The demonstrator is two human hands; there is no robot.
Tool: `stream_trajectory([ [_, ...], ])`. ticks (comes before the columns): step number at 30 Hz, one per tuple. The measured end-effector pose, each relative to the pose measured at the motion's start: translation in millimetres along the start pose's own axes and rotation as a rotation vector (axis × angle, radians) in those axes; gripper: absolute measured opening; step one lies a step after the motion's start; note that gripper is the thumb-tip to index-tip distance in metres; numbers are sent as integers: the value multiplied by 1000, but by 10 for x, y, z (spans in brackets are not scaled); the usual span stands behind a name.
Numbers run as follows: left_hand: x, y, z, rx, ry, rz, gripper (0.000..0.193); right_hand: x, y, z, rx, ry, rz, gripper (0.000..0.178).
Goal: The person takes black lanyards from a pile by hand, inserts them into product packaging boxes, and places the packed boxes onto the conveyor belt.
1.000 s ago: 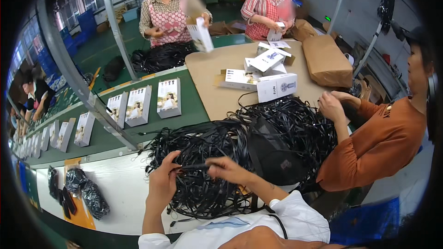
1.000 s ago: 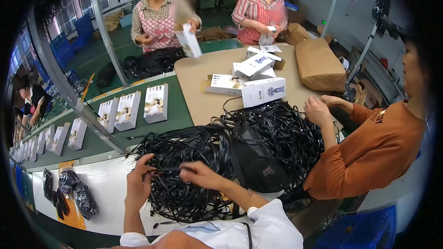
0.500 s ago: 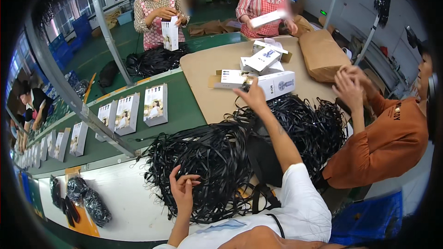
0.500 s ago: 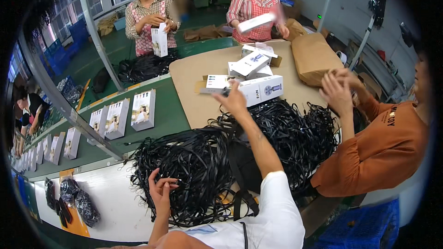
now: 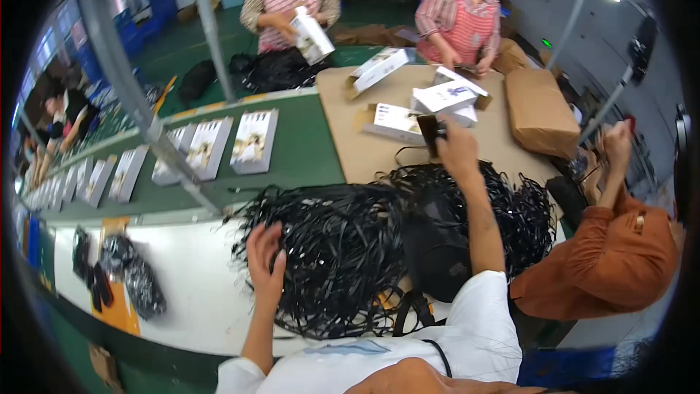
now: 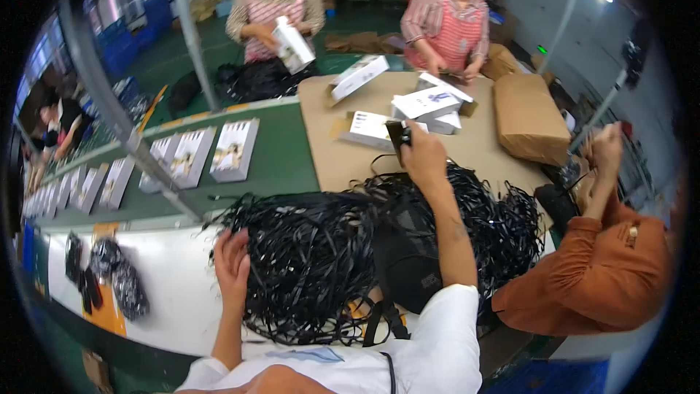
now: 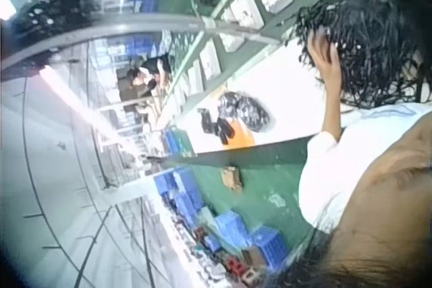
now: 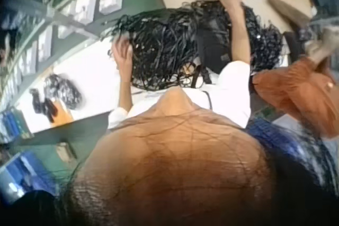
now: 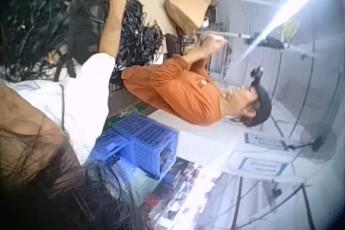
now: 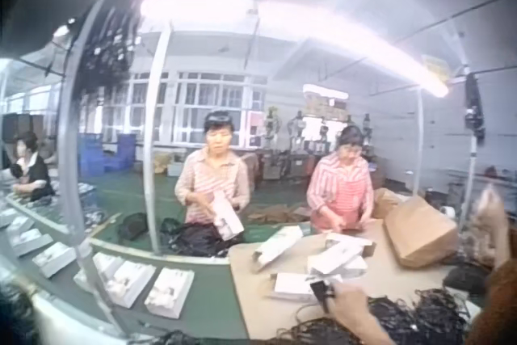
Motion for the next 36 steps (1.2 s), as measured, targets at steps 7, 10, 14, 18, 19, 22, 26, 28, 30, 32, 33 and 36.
stream_trajectory([
  [7, -177, 988, 446, -475, -265, 374, 94, 669, -1187, -800, 236, -640, 846, 41],
  [10, -175, 929, 248, -232, -569, 222, 85, 527, -1700, -1082, 227, -892, 951, 43],
  [14, 13, 610, -342, 94, -492, -32, 85, 516, -2127, -1278, 465, -634, 376, 31],
  [18, 609, 380, -503, 206, -236, 209, 85, 439, -2194, -1263, 667, -200, -1, 15],
  [19, 632, 454, -517, 93, -226, 268, 75, 351, -2282, -1335, 781, -210, -92, 12],
  [22, 303, 491, -497, 193, -280, 24, 53, 351, -2547, -2013, 1296, -292, -498, 13],
  [26, 182, 543, -506, 108, -285, -166, 54, 110, -2644, -2246, 1134, -1239, 37, 41],
  [28, 214, 529, -508, 166, -243, -292, 51, 360, -2846, -2026, 1075, -1155, 185, 52],
  [30, 386, 488, -518, 122, -194, -255, 50, 627, -2842, -1732, 986, -888, 355, 54],
  [32, 625, 413, -570, 141, -125, -230, 52, 704, -2654, -1429, 830, -588, 474, 60],
  [33, 679, 394, -586, 189, -77, -282, 66, 611, -2639, -1342, 658, -588, 526, 70],
  [36, 630, 404, -525, 203, -85, -339, 93, 41, -2364, -1563, 463, -1061, 635, 73],
])
Point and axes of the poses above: each hand's wrist, its own z-axis towards the middle knuckle, its own x-axis out of the back of the hand, y = z × x, the point moved 9 cm from there along z, towards the middle knuckle, and after that the axes turned 12 degrees about -x, right-handed, at the moved point
